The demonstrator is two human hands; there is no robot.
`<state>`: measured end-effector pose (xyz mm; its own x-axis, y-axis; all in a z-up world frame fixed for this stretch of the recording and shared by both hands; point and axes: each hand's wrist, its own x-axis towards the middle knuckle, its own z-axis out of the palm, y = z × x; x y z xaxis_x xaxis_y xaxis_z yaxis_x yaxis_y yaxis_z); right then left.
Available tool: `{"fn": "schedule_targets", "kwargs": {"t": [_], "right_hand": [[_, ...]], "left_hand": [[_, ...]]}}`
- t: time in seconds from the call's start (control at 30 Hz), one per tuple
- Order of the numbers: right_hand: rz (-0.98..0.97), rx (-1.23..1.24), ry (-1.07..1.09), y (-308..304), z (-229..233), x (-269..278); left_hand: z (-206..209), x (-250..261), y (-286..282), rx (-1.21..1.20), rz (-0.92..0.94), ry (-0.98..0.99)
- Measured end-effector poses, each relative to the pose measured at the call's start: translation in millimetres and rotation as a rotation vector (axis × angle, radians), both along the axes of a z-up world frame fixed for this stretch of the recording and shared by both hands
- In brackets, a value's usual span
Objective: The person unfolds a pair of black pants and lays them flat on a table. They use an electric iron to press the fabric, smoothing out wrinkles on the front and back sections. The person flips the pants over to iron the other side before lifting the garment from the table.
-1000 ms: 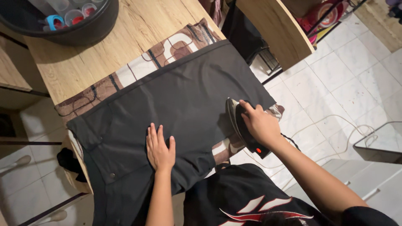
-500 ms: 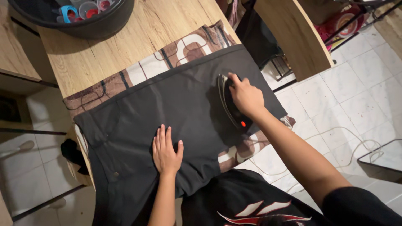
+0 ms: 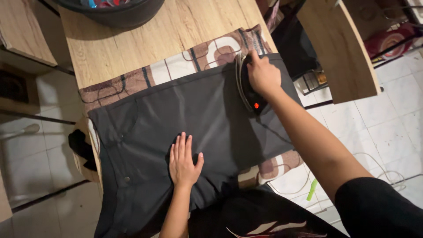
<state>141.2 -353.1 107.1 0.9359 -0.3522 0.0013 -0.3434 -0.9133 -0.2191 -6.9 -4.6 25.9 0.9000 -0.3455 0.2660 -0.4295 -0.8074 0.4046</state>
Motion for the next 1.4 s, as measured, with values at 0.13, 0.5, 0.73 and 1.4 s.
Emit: {"fn": "schedule_targets", "kwargs": {"t": [0.13,0.5,0.73,1.4], "right_hand": [[0.018,0.011,-0.042,-5,0,16],[0.052,-0.017,-0.06,-15,-9,34],[0.045,0.06,-0.064,-10,-14,15],[0.117,0.057,0.025,72,16,-189]], "left_hand": [[1,-1,1,0.001,-0.003,0.01],[4,0,-1,0.014,-0.016,0.001],[6,-1,-1,0.016,-0.016,-0.006],[-6,-2,0,0.094,0.053,-0.031]]}}
